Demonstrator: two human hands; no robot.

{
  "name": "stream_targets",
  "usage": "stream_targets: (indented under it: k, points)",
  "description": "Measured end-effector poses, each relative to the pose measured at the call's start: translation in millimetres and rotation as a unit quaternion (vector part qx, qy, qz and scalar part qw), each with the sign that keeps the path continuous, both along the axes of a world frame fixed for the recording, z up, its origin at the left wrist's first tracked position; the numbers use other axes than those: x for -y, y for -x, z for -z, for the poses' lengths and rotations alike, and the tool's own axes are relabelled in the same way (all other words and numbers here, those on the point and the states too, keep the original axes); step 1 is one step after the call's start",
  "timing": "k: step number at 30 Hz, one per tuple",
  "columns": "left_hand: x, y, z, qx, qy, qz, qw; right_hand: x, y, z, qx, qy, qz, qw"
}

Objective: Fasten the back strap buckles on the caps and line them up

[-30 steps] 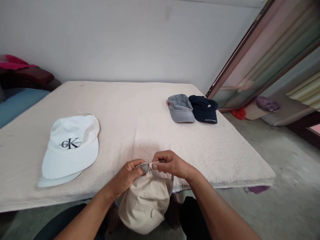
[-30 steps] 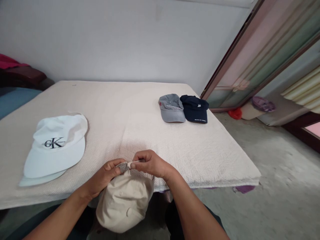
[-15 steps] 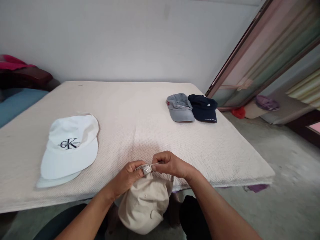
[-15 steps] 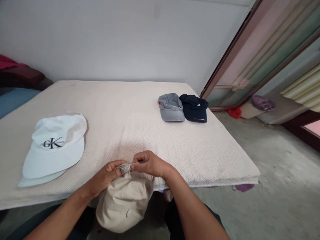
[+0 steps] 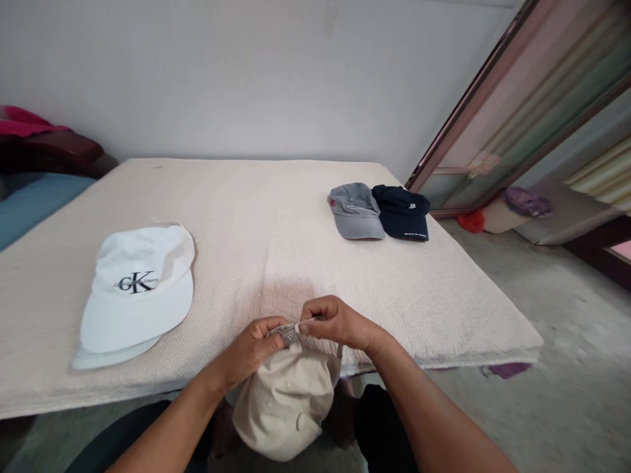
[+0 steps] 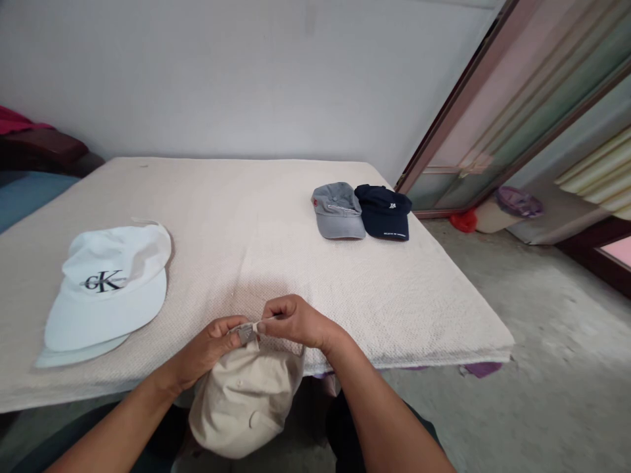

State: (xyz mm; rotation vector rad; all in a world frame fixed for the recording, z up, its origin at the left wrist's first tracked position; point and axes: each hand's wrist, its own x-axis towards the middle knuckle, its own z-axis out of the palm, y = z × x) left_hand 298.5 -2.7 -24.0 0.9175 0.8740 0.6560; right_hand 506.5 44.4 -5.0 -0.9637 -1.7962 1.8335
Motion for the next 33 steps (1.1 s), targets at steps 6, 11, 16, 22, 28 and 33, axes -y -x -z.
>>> stream_targets:
  k: [6,11,16,22,28,33]
  points:
    - [-0.5,-2.5,-4.3,-0.027,-0.016,-0.009,0.999,1.3,2.7,1.5,0.014,-0.016,0.018,1.0]
    - [-0.8,-3.4,-7.0,-0.033,-0.019,-0.022,0.999,2.6,4.7,1.9,0.023,-0.024,0.015,0.999]
    - [-0.1,-2.2,-6.6,-0.043,-0.028,-0.007,0.999,1.2,3.9,2.6,0.019,-0.007,0.018,1.0]
    - [0.8,-1.2,-3.7,-0.021,-0.001,0.001,1.0,0.6,1.4,2.8,-0.021,0.045,-0.019,0.999]
    - [0.5,-1.8,-5.5,-0.012,0.004,0.012,1.0,1.9,8.0,5.9,0.04,-0.03,0.04,0.998]
    - [2.1,0.6,-2.2,-0.01,0.008,0.002,1.0,1.2,6.4,3.4,0.003,0.002,0.027,1.0]
